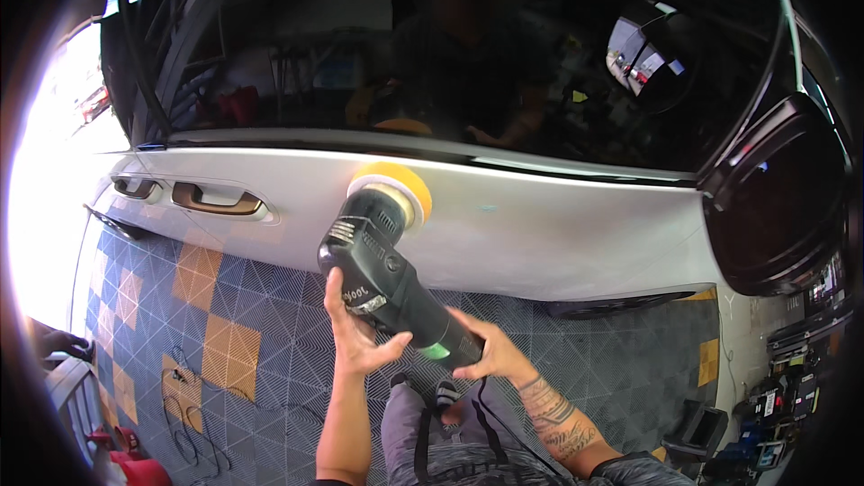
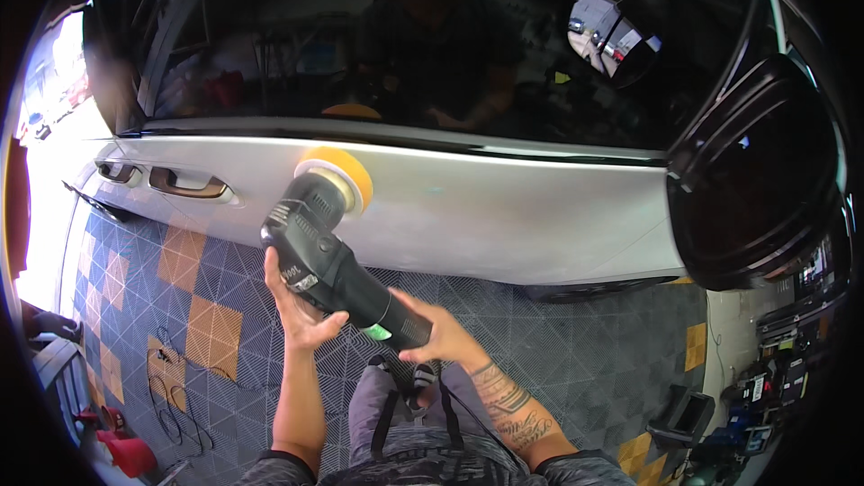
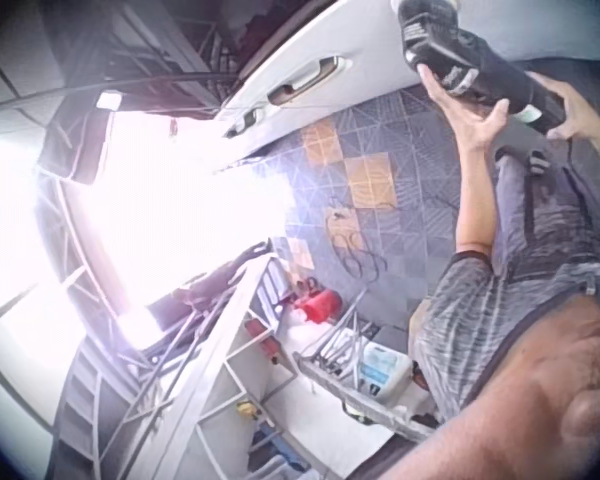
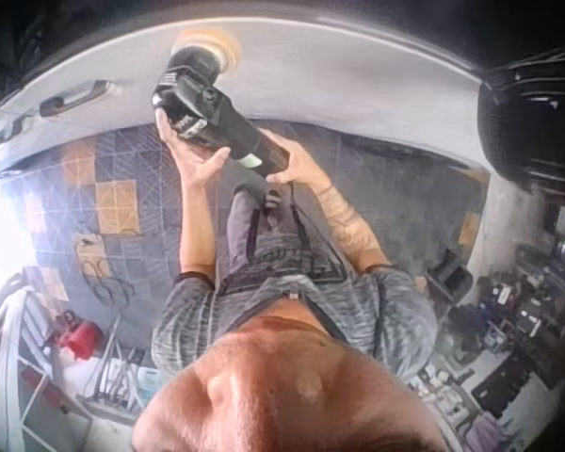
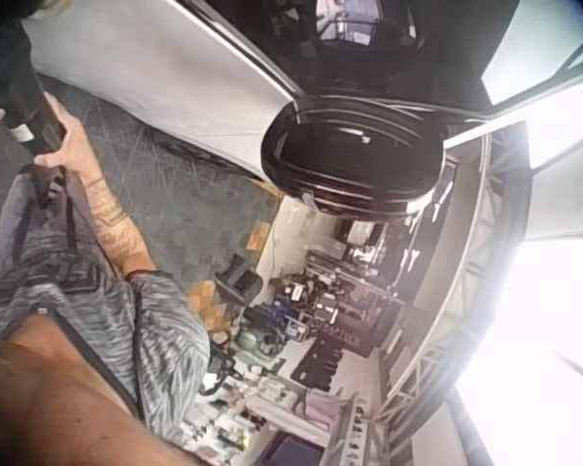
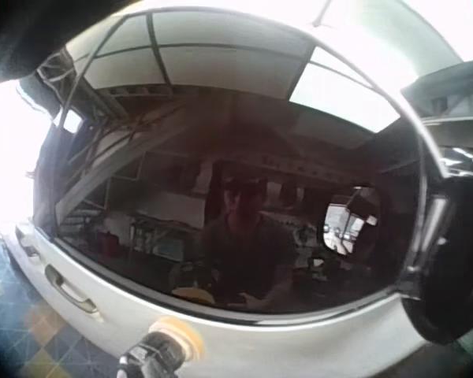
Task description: The person uses a rotary polisher with an orange pad to buff the side panel of a white car. They move the tool in circular and sweeping motions along the door and rear quarter panel, maintaining consistent contact with the surface.
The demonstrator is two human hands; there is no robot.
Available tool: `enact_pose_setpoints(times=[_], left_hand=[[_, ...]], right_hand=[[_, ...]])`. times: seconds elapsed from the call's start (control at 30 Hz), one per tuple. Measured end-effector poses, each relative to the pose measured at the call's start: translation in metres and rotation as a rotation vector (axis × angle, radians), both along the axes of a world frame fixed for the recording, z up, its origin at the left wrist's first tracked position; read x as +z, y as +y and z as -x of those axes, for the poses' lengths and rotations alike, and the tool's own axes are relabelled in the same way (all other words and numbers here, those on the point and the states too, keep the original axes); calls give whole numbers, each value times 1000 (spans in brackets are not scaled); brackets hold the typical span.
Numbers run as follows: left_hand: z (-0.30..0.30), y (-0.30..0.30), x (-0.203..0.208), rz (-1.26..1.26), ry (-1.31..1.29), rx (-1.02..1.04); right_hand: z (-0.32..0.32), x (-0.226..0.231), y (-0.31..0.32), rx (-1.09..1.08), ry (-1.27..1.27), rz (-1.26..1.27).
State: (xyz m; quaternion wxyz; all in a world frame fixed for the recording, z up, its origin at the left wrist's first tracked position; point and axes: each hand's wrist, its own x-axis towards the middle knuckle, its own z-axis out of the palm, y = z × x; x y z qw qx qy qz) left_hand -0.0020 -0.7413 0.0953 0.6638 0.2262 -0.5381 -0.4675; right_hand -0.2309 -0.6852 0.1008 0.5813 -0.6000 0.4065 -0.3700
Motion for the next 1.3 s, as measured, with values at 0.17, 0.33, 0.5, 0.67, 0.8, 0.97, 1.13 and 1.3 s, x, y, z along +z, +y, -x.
enact_pose_setpoints(times=[0.17, 0.33, 0.5, 0.67, 0.8, 0.97, 1.13, 1.3], left_hand=[[-28, -31, -62, 330, -307, -4], [-3, -43, -60, 451, -247, 130], [3, -63, -77, 678, -241, 631], [26, -61, -52, 769, -239, 479], [19, -65, -51, 766, -196, 469], [8, -56, -25, 623, -155, 163], [31, -63, -3, 609, 30, 102], [83, -56, 4, 679, 27, 26]], right_hand=[[4, -49, -35, 34, -29, 18], [26, -87, -62, 128, -133, 92], [31, -136, -67, 39, -209, 541], [31, -161, -79, 36, -147, 837], [29, -166, -77, 81, -289, 952], [38, -160, -77, 116, -370, 1009], [75, -139, -73, 149, -417, 931], [116, -143, -57, 62, -385, 1022]])
